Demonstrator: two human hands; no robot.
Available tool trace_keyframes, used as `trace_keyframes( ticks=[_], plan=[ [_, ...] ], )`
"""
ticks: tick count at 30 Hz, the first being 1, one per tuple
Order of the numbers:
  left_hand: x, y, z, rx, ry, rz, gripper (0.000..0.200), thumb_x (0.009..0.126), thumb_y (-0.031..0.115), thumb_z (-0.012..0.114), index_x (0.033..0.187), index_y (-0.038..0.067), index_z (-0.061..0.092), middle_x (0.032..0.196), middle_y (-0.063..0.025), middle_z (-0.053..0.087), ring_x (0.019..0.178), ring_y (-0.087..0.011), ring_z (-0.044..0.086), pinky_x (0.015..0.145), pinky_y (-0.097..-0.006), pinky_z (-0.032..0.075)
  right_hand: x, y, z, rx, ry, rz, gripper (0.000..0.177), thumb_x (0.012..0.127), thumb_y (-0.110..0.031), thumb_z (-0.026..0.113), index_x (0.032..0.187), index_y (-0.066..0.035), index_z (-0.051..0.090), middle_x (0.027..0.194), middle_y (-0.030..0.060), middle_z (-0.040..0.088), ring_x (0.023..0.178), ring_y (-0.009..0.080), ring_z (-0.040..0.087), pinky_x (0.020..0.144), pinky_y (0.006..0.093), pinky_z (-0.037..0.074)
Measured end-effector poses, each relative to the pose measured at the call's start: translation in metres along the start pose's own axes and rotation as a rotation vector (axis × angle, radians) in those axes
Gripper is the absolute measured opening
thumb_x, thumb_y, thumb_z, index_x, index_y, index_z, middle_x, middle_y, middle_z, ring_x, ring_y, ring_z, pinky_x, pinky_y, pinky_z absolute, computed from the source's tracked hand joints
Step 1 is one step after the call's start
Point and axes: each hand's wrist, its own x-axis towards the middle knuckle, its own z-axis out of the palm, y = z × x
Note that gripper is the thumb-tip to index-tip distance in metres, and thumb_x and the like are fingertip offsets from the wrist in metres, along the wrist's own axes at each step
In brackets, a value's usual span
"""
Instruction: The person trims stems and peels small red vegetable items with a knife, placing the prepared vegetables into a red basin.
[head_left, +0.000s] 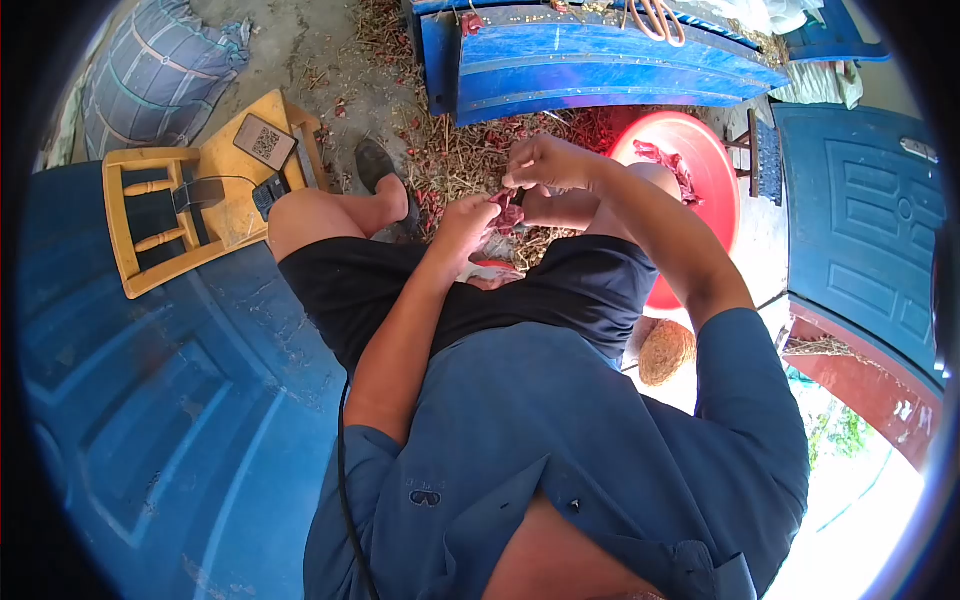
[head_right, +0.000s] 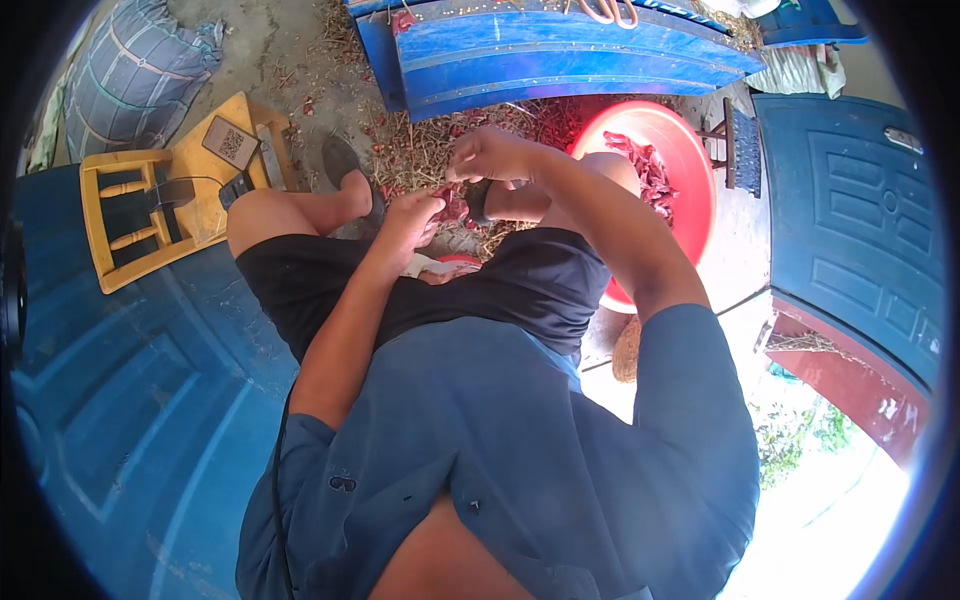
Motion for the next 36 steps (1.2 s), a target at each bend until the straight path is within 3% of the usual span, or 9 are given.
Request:
trace_keyframes(
  ticks=[5, 13, 15, 21, 24, 27, 28, 30, 36],
  plan=[
    [0.006, 0.014, -0.004, -0.088, 0.004, 0.017, 0.014, 0.091, 0.014, 0.056, 0.097, 0.005, 0.065, 0.063, 0.005, 0.05, 0.047, -0.0031, 0.038, 0.042, -0.0215, 0.027, 0.007, -0.003, 0.059, 1.259, 0.501, 0.126, 0.016, 0.09, -0.019, 0.071, 0.088, -0.003, 0.069, 0.083, 0.0037, 0.066, 0.08, 0.0159, 0.065, 0.077, 0.0305, 0.054],
    [-0.001, -0.005, 0.001, 0.048, 0.058, 0.0, 0.017, 0.09, 0.012, 0.053, 0.099, 0.005, 0.065, 0.064, 0.0047, 0.052, 0.046, -0.0032, 0.039, 0.041, -0.0217, 0.027, 0.027, 0.014, 0.07, 1.735, 0.884, 0.082, 0.015, 0.096, -0.019, 0.062, 0.098, -0.004, 0.066, 0.091, 0.0067, 0.07, 0.085, 0.0155, 0.067, 0.08, 0.0359, 0.054],
    [-0.018, 0.004, 0.011, -0.004, 0.173, -0.027, 0.019, 0.089, 0.011, 0.051, 0.099, 0.004, 0.065, 0.065, 0.0041, 0.053, 0.045, -0.0035, 0.039, 0.041, -0.022, 0.028, 0.022, 0.011, 0.062, 1.691, 0.895, 0.089, 0.022, 0.096, -0.021, 0.063, 0.105, -0.001, 0.066, 0.094, 0.0077, 0.07, 0.087, 0.0158, 0.068, 0.081, 0.0357, 0.054],
    [-0.009, 0.009, -0.013, -0.115, 0.051, 0.004, 0.018, 0.089, 0.012, 0.049, 0.096, 0.005, 0.064, 0.064, 0.0053, 0.05, 0.043, -0.0014, 0.033, 0.038, -0.0197, 0.023, 0.009, 0.071, 0.068, 0.421, 0.874, 0.114, 0.037, 0.096, -0.03, 0.061, 0.12, -0.002, 0.064, 0.097, 0.0056, 0.068, 0.078, 0.015, 0.065, 0.069, 0.0291, 0.053],
    [-0.012, 0.006, -0.004, -0.033, 0.081, 0.006, 0.016, 0.089, 0.012, 0.05, 0.095, 0.006, 0.063, 0.063, 0.0063, 0.048, 0.044, -0.0014, 0.034, 0.039, -0.0198, 0.023, -0.009, 0.059, 0.08, 0.847, 0.748, 0.165, 0.046, 0.096, -0.038, 0.059, 0.129, -0.006, 0.059, 0.092, 0.0064, 0.066, 0.075, 0.0148, 0.063, 0.063, 0.0295, 0.054],
    [-0.004, -0.009, -0.007, 0.022, 0.07, 0.004, 0.015, 0.091, 0.013, 0.051, 0.097, 0.006, 0.063, 0.063, 0.007, 0.048, 0.044, -0.0016, 0.036, 0.04, -0.0198, 0.025, -0.024, -0.01, 0.109, 0.71, 0.63, 0.219, 0.071, 0.089, -0.05, 0.067, 0.142, -0.008, 0.047, 0.089, 0.0083, 0.063, 0.076, 0.0164, 0.063, 0.058, 0.0318, 0.055],
    [-0.004, -0.011, -0.009, 0.003, 0.077, 0.021, 0.011, 0.093, 0.015, 0.051, 0.095, 0.008, 0.06, 0.063, 0.0068, 0.046, 0.043, -0.002, 0.036, 0.038, -0.0196, 0.026, -0.027, -0.027, 0.116, 0.667, 0.589, 0.237, 0.066, 0.087, -0.048, 0.07, 0.137, -0.008, 0.053, 0.097, 0.0114, 0.067, 0.079, 0.0176, 0.065, 0.065, 0.0325, 0.056],
    [-0.001, -0.003, -0.007, -0.042, 0.075, 0.051, 0.01, 0.096, 0.018, 0.052, 0.093, 0.01, 0.057, 0.062, 0.0071, 0.045, 0.043, -0.0018, 0.037, 0.037, -0.0192, 0.027, -0.009, -0.029, 0.138, 0.363, 1.005, -0.137, 0.04, 0.087, -0.031, 0.072, 0.116, -0.005, 0.068, 0.105, 0.0132, 0.071, 0.082, 0.018, 0.069, 0.077, 0.0317, 0.054],
    [-0.013, -0.002, -0.003, -0.041, 0.095, 0.039, 0.011, 0.096, 0.017, 0.054, 0.097, 0.01, 0.062, 0.073, 0.0053, 0.053, 0.055, -0.0029, 0.045, 0.046, -0.0207, 0.033, -0.019, -0.039, 0.121, 0.847, 0.663, 0.116, 0.037, 0.091, -0.031, 0.069, 0.117, -0.005, 0.07, 0.086, 0.0034, 0.071, 0.068, 0.0077, 0.063, 0.055, 0.0238, 0.052]
  ],
)
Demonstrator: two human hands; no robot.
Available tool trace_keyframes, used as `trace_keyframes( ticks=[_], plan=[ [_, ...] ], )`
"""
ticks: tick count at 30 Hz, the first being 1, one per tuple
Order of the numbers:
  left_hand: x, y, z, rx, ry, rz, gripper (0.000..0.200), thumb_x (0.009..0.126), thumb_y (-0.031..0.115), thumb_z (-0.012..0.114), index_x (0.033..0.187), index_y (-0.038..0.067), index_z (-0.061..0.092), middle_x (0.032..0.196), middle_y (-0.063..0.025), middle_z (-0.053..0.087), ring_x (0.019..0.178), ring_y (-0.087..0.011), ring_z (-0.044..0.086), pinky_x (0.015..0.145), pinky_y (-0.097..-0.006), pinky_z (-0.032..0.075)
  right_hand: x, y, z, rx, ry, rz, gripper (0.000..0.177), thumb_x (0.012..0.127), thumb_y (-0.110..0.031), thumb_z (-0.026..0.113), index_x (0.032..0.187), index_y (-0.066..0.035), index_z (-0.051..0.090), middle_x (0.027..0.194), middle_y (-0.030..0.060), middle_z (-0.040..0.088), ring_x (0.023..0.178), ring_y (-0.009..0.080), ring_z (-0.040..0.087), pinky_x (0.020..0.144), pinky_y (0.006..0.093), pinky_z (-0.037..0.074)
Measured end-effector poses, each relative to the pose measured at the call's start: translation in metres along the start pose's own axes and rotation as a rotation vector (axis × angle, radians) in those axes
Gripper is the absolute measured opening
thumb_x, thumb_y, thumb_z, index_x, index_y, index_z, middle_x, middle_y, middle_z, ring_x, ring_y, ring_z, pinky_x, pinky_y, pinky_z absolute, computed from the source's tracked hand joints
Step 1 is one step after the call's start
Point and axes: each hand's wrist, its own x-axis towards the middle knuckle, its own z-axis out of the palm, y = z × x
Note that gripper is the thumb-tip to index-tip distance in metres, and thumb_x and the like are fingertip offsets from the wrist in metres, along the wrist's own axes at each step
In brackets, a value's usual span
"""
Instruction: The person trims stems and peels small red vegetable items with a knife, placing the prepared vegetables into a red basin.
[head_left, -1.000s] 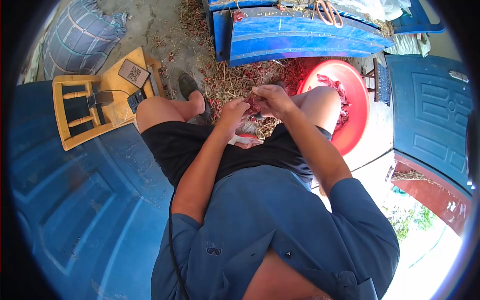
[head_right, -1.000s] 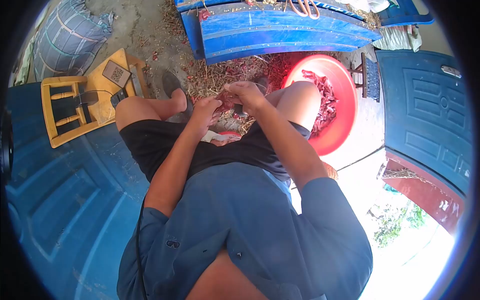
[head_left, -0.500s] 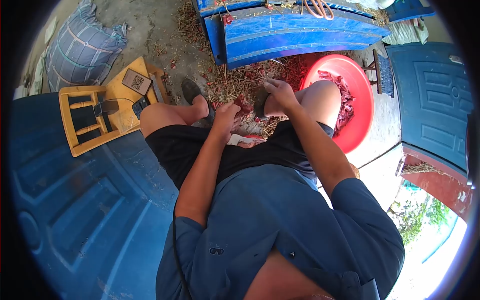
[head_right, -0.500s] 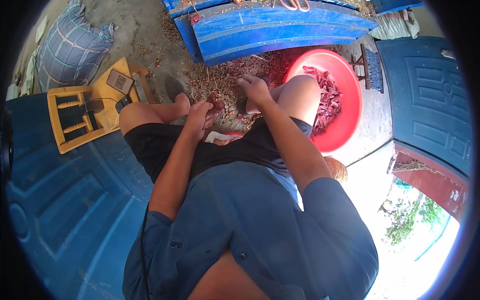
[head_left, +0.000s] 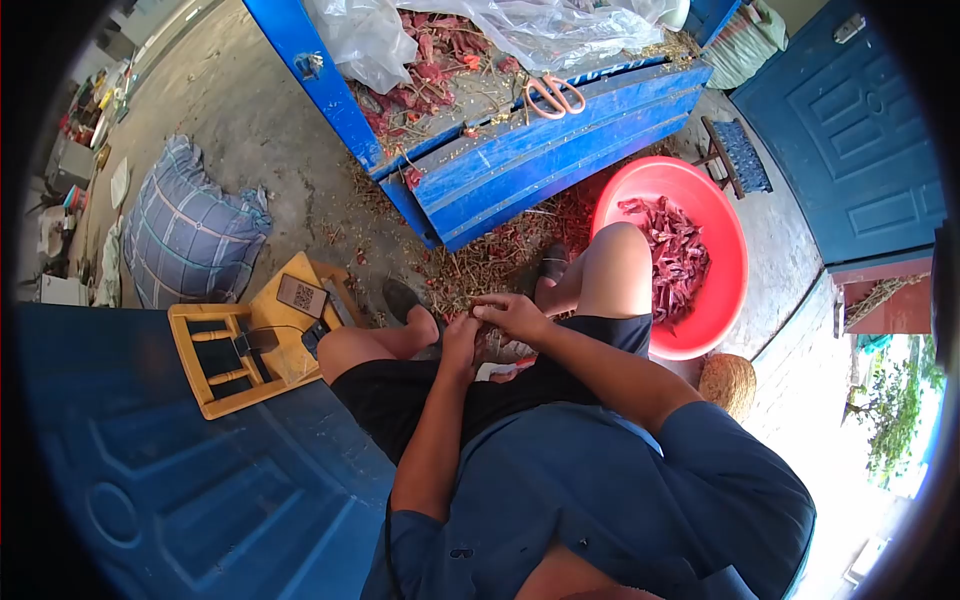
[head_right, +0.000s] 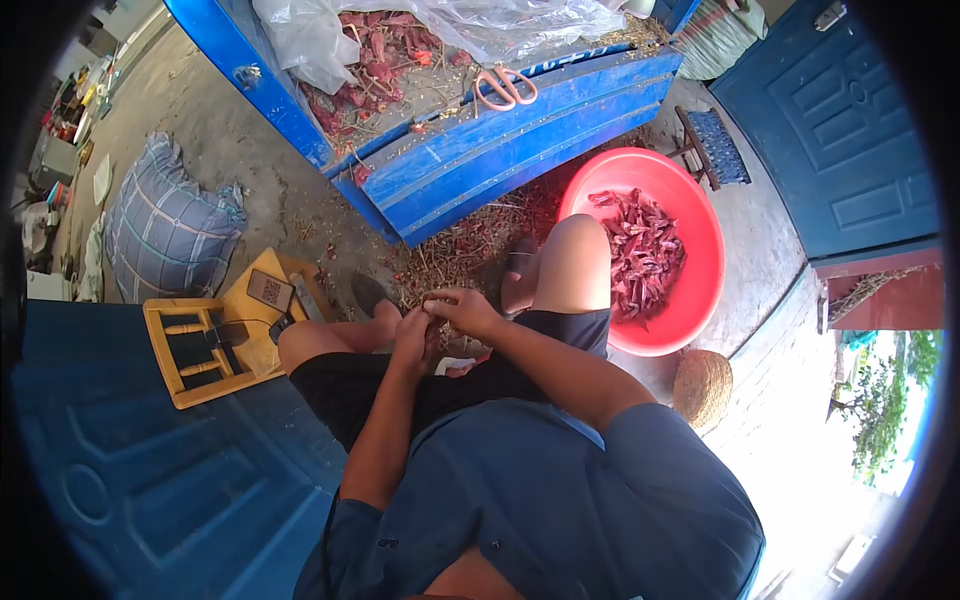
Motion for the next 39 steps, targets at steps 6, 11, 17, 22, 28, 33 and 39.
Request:
trace_keyframes(
  ticks=[6, 11, 17, 22, 28, 33, 39],
  plan=[
    [0.004, -0.01, 0.012, 0.04, -0.055, -0.024, 0.009, 0.097, 0.019, 0.055, 0.097, 0.012, 0.06, 0.063, 0.0078, 0.044, 0.046, -0.0022, 0.036, 0.041, -0.0208, 0.025, -0.002, -0.017, -0.035, -0.029, 0.092, -0.165, 0.03, 0.094, -0.025, 0.068, 0.112, -0.003, 0.07, 0.086, 0.0021, 0.07, 0.07, 0.0071, 0.063, 0.057, 0.0232, 0.053],
    [0.005, -0.021, 0.002, 0.129, -0.074, -0.054, 0.011, 0.095, 0.017, 0.058, 0.094, 0.008, 0.064, 0.058, 0.0072, 0.044, 0.046, -0.0031, 0.035, 0.042, -0.0227, 0.026, -0.043, -0.071, -0.163, 0.141, 0.747, -0.571, 0.016, 0.094, -0.021, 0.068, 0.095, -0.005, 0.071, 0.076, -0.0026, 0.064, 0.063, 0.0041, 0.054, 0.053, 0.0209, 0.045],
    [0.024, -0.024, 0.003, 0.209, -0.033, -0.117, 0.012, 0.091, 0.017, 0.062, 0.087, 0.007, 0.066, 0.059, 0.0078, 0.044, 0.047, -0.0033, 0.037, 0.043, -0.0222, 0.027, -0.118, -0.025, -0.332, -0.85, 1.381, -0.475, 0.027, 0.094, -0.022, 0.067, 0.108, 0.0, 0.069, 0.088, 0.007, 0.07, 0.082, 0.0153, 0.067, 0.073, 0.028, 0.053],
    [0.041, -0.035, 0.002, 0.201, -0.034, -0.133, 0.012, 0.089, 0.018, 0.064, 0.087, 0.007, 0.067, 0.06, 0.0073, 0.045, 0.048, -0.0031, 0.037, 0.043, -0.0218, 0.027, -0.067, -0.099, -0.258, -0.739, 1.044, -0.599, 0.025, 0.091, -0.02, 0.069, 0.107, -0.001, 0.071, 0.101, 0.0128, 0.068, 0.089, 0.0179, 0.067, 0.078, 0.0291, 0.052],
    [0.033, -0.019, -0.011, 0.196, 0.001, -0.12, 0.011, 0.09, 0.017, 0.062, 0.088, 0.007, 0.063, 0.061, 0.008, 0.043, 0.047, -0.0025, 0.036, 0.042, -0.0204, 0.025, 0.058, -0.227, -0.124, -0.471, 0.511, -0.873, 0.025, 0.087, -0.021, 0.074, 0.103, -0.003, 0.071, 0.087, 0.0087, 0.07, 0.074, 0.0148, 0.065, 0.07, 0.0283, 0.052],
    [0.023, -0.001, -0.021, 0.118, 0.101, -0.08, 0.011, 0.09, 0.017, 0.062, 0.088, 0.006, 0.062, 0.06, 0.0077, 0.043, 0.048, -0.0027, 0.036, 0.043, -0.021, 0.026, 0.105, -0.286, -0.059, -0.717, 0.549, -0.722, 0.025, 0.085, -0.028, 0.077, 0.093, -0.005, 0.072, 0.079, 0.0061, 0.069, 0.069, 0.0133, 0.063, 0.067, 0.0298, 0.05],
    [0.025, 0.0, -0.024, 0.051, 0.111, -0.007, 0.011, 0.088, 0.016, 0.064, 0.083, 0.006, 0.064, 0.059, 0.0079, 0.044, 0.045, -0.0019, 0.036, 0.041, -0.0214, 0.025, 0.14, -0.269, -0.05, -0.779, 0.747, -0.672, 0.044, 0.074, -0.037, 0.08, 0.101, -0.006, 0.064, 0.086, 0.0119, 0.069, 0.081, 0.0297, 0.067, 0.076, 0.0401, 0.052]
  ],
)
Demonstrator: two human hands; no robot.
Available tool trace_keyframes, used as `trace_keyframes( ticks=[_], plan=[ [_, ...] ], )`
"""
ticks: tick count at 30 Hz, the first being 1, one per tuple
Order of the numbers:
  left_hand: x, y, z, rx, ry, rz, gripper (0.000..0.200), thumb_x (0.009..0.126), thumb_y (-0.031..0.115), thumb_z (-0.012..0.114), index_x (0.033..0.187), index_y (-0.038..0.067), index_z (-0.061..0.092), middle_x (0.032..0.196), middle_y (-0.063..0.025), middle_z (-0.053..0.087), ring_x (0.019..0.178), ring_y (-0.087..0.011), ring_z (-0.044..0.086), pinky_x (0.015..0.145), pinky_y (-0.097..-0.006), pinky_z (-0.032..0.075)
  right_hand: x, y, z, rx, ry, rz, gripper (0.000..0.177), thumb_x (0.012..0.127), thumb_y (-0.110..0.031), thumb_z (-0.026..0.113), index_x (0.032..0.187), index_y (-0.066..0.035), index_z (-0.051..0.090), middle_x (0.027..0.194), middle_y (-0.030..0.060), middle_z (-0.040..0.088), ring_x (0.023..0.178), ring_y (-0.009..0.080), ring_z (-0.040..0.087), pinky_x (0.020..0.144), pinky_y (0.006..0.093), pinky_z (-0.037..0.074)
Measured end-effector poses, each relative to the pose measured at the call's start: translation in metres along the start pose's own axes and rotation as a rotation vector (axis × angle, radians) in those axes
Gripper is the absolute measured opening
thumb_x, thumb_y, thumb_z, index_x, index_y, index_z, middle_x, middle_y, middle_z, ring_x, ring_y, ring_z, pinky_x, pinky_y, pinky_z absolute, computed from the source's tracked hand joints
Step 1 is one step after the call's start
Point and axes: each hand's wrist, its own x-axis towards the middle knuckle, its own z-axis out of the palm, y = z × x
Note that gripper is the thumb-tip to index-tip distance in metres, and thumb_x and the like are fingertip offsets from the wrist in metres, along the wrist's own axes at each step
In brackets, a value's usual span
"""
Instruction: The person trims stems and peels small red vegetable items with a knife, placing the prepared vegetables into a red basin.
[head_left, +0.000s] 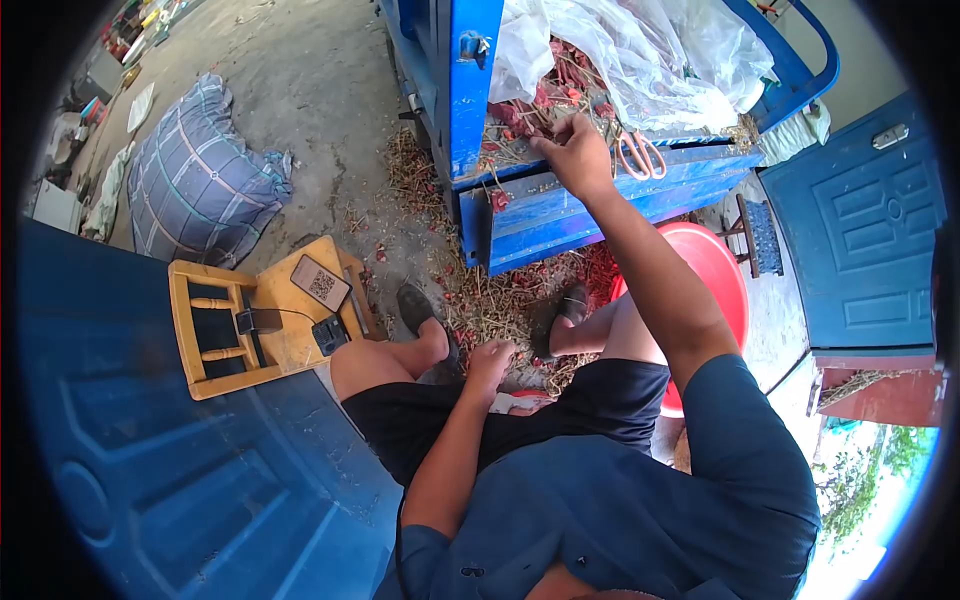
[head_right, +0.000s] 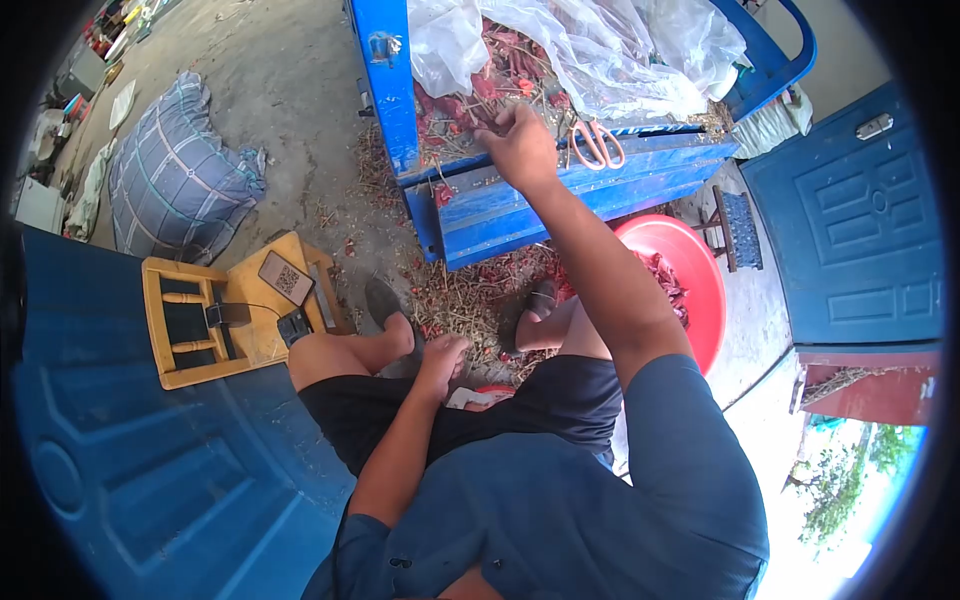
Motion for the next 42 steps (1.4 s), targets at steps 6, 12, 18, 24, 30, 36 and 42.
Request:
trace_keyframes(
  ticks=[6, 12, 18, 24, 30, 36, 42],
  plan=[
    [0.002, -0.003, 0.007, 0.014, -0.062, -0.015, 0.012, 0.086, 0.017, 0.065, 0.081, 0.007, 0.064, 0.06, 0.007, 0.046, 0.047, -0.0027, 0.037, 0.043, -0.0213, 0.027, -0.013, -0.008, -0.009, 0.056, 0.171, -0.028, 0.041, 0.076, -0.027, 0.08, 0.107, -0.009, 0.062, 0.095, 0.009, 0.065, 0.089, 0.0274, 0.065, 0.078, 0.0401, 0.052],
    [0.005, -0.01, 0.009, 0.044, -0.062, -0.03, 0.01, 0.087, 0.015, 0.064, 0.082, 0.007, 0.065, 0.063, 0.0058, 0.048, 0.049, -0.0037, 0.04, 0.044, -0.0221, 0.029, 0.002, -0.053, -0.011, -0.324, 0.053, -0.466, 0.023, 0.08, -0.029, 0.074, 0.098, -0.015, 0.07, 0.106, 0.0101, 0.06, 0.106, 0.0305, 0.059, 0.084, 0.043, 0.052],
    [-0.001, -0.007, -0.001, -0.021, -0.021, -0.013, 0.01, 0.087, 0.014, 0.065, 0.082, 0.006, 0.065, 0.061, 0.0056, 0.047, 0.047, -0.0037, 0.039, 0.043, -0.0221, 0.028, 0.027, -0.034, 0.001, -0.272, -0.037, -0.367, 0.025, 0.081, -0.032, 0.073, 0.096, -0.013, 0.073, 0.109, 0.0112, 0.06, 0.111, 0.0301, 0.057, 0.092, 0.0423, 0.049],
    [-0.002, -0.005, 0.005, 0.056, -0.03, -0.018, 0.012, 0.089, 0.016, 0.063, 0.081, 0.009, 0.059, 0.061, 0.0084, 0.041, 0.048, -0.0026, 0.035, 0.043, -0.0215, 0.025, 0.035, -0.01, -0.019, 0.422, -0.184, -0.357, 0.025, 0.086, -0.029, 0.073, 0.093, -0.005, 0.072, 0.107, 0.0106, 0.066, 0.103, 0.0228, 0.061, 0.092, 0.0346, 0.045],
    [-0.005, -0.005, 0.01, 0.03, -0.062, -0.003, 0.011, 0.086, 0.015, 0.064, 0.08, 0.006, 0.064, 0.06, 0.0056, 0.046, 0.047, -0.0041, 0.039, 0.043, -0.0228, 0.029, 0.013, -0.011, -0.073, 0.587, -0.105, -0.124, 0.03, 0.097, -0.029, 0.062, 0.097, 0.0, 0.066, 0.082, 0.0002, 0.063, 0.081, 0.0105, 0.056, 0.081, 0.0251, 0.043],
    [-0.005, -0.012, 0.004, 0.077, -0.057, 0.009, 0.011, 0.09, 0.019, 0.064, 0.085, 0.009, 0.062, 0.06, 0.0087, 0.04, 0.046, -0.0022, 0.033, 0.042, -0.0213, 0.023, -0.072, 0.044, -0.128, 0.833, -0.469, 0.021, 0.02, 0.093, -0.021, 0.062, 0.097, -0.002, 0.065, 0.083, 0.0023, 0.064, 0.082, 0.0111, 0.06, 0.079, 0.0251, 0.047],
    [0.005, -0.025, 0.002, 0.146, -0.081, -0.066, 0.011, 0.091, 0.018, 0.062, 0.09, 0.007, 0.064, 0.064, 0.0037, 0.05, 0.049, -0.0068, 0.046, 0.045, -0.0231, 0.035, -0.229, 0.093, -0.053, 0.52, -1.45, -0.006, 0.029, 0.092, -0.022, 0.067, 0.113, -0.001, 0.066, 0.098, 0.0043, 0.069, 0.094, 0.0129, 0.062, 0.085, 0.0302, 0.05]
  ],
)
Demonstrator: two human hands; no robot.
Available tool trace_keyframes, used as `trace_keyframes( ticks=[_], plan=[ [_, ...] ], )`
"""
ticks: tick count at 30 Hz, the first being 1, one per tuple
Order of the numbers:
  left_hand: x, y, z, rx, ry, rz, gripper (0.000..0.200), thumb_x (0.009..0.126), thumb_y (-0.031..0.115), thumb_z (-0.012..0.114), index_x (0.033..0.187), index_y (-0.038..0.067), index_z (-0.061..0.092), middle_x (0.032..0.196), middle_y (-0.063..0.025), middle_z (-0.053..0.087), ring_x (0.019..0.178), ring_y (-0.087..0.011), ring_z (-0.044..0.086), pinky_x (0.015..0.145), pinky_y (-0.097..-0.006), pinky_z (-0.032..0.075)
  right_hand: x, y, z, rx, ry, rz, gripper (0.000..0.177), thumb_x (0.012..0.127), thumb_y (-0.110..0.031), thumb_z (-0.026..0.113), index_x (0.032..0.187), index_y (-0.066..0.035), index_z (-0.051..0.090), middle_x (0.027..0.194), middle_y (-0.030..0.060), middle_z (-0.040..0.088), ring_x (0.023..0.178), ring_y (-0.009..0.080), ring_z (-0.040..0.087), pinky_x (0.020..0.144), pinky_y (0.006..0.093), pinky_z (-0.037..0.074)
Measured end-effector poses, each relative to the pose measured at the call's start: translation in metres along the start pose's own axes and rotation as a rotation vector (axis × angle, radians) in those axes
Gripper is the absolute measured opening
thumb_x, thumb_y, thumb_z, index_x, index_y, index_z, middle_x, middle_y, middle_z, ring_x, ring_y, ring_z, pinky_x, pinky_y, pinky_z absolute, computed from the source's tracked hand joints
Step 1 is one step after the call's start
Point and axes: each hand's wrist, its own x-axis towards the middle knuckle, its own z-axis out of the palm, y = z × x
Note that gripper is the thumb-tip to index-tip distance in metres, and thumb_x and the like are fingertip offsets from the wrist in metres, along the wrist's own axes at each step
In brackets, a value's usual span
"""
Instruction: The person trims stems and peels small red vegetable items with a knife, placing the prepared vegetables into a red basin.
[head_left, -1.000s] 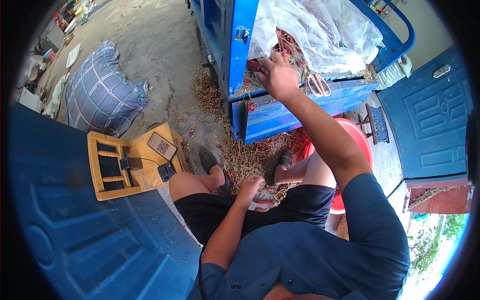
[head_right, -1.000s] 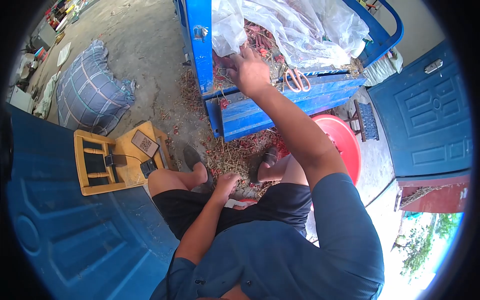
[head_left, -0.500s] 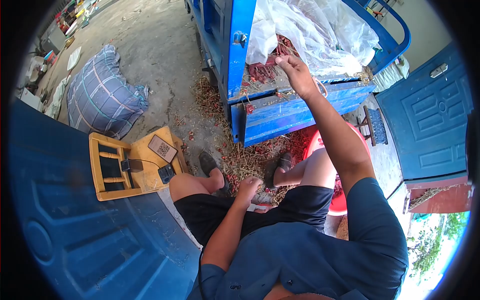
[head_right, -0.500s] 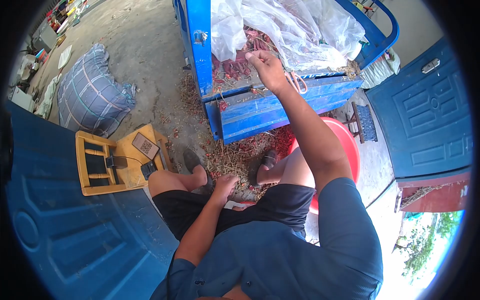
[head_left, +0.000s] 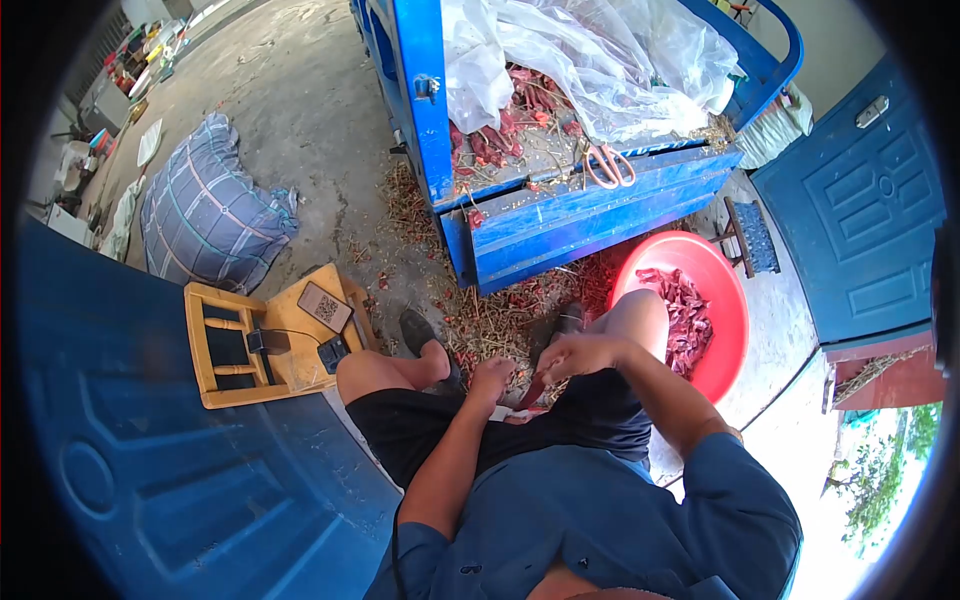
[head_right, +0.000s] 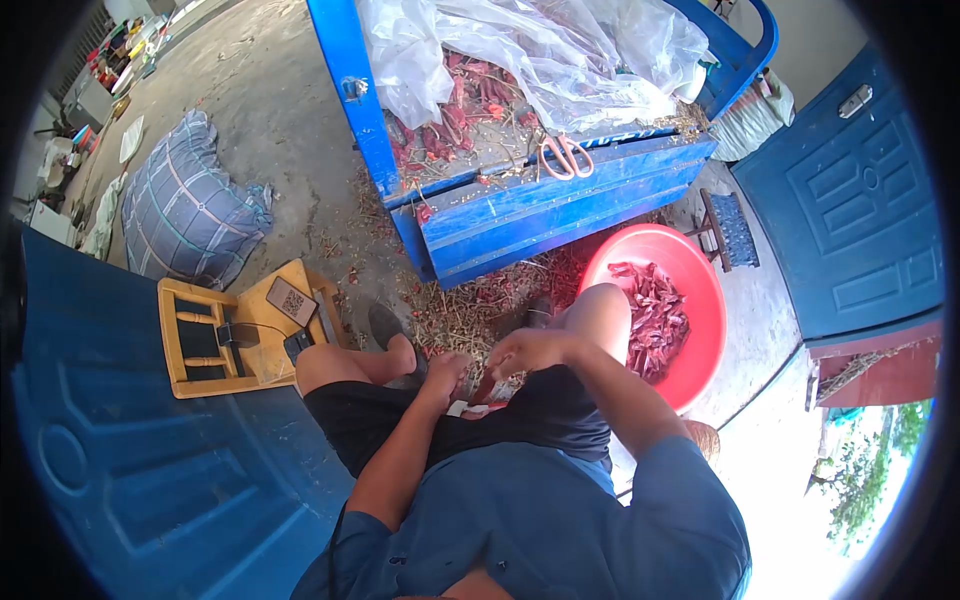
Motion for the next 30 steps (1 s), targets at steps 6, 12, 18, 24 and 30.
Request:
trace_keyframes(
  ticks=[6, 12, 18, 24, 30],
  plan=[
    [0.014, -0.024, -0.016, 0.062, 0.117, 0.167, 0.016, 0.092, 0.015, 0.056, 0.09, 0.004, 0.067, 0.076, -0.0047, 0.063, 0.067, -0.0155, 0.061, 0.058, -0.0282, 0.048, 0.06, 0.036, 0.052, 0.045, 0.026, -0.199, 0.031, 0.088, -0.024, 0.072, 0.11, -0.002, 0.068, 0.101, 0.0071, 0.069, 0.098, 0.0162, 0.063, 0.086, 0.0332, 0.049],
    [-0.025, 0.011, -0.006, -0.041, 0.181, 0.143, 0.017, 0.091, 0.014, 0.053, 0.092, 0.002, 0.066, 0.084, -0.0072, 0.065, 0.074, -0.0152, 0.063, 0.064, -0.0281, 0.05, 0.056, 0.013, 0.083, -0.346, 0.288, -0.372, 0.023, 0.086, -0.025, 0.069, 0.103, -0.01, 0.071, 0.098, 0.0099, 0.069, 0.093, 0.0307, 0.066, 0.08, 0.0407, 0.051],
    [-0.014, -0.002, -0.005, -0.09, 0.218, 0.012, 0.021, 0.092, 0.018, 0.052, 0.092, 0.003, 0.066, 0.083, -0.0068, 0.064, 0.073, -0.0152, 0.062, 0.064, -0.0284, 0.049, 0.071, 0.021, 0.093, -0.365, 0.716, -0.022, 0.027, 0.082, -0.035, 0.066, 0.089, -0.01, 0.071, 0.094, 0.0155, 0.068, 0.086, 0.0356, 0.067, 0.074, 0.047, 0.053],
    [0.005, -0.022, 0.002, -0.165, 0.196, -0.133, 0.02, 0.093, 0.023, 0.053, 0.089, 0.007, 0.065, 0.076, -0.0038, 0.061, 0.061, -0.0151, 0.058, 0.053, -0.0296, 0.045, 0.085, 0.049, 0.103, -0.401, 0.858, 0.195, 0.028, 0.081, -0.034, 0.065, 0.09, -0.009, 0.073, 0.092, 0.0175, 0.068, 0.083, 0.0362, 0.067, 0.072, 0.0485, 0.053],
    [-0.007, -0.021, -0.005, -0.128, 0.039, -0.105, 0.024, 0.098, 0.025, 0.047, 0.094, 0.009, 0.064, 0.073, -0.0008, 0.059, 0.058, -0.0127, 0.053, 0.052, -0.0279, 0.042, 0.094, 0.073, 0.087, -0.133, 0.73, 0.351, 0.034, 0.083, -0.036, 0.066, 0.087, -0.003, 0.072, 0.074, 0.0183, 0.068, 0.066, 0.0298, 0.068, 0.065, 0.0431, 0.054]
  ],
)
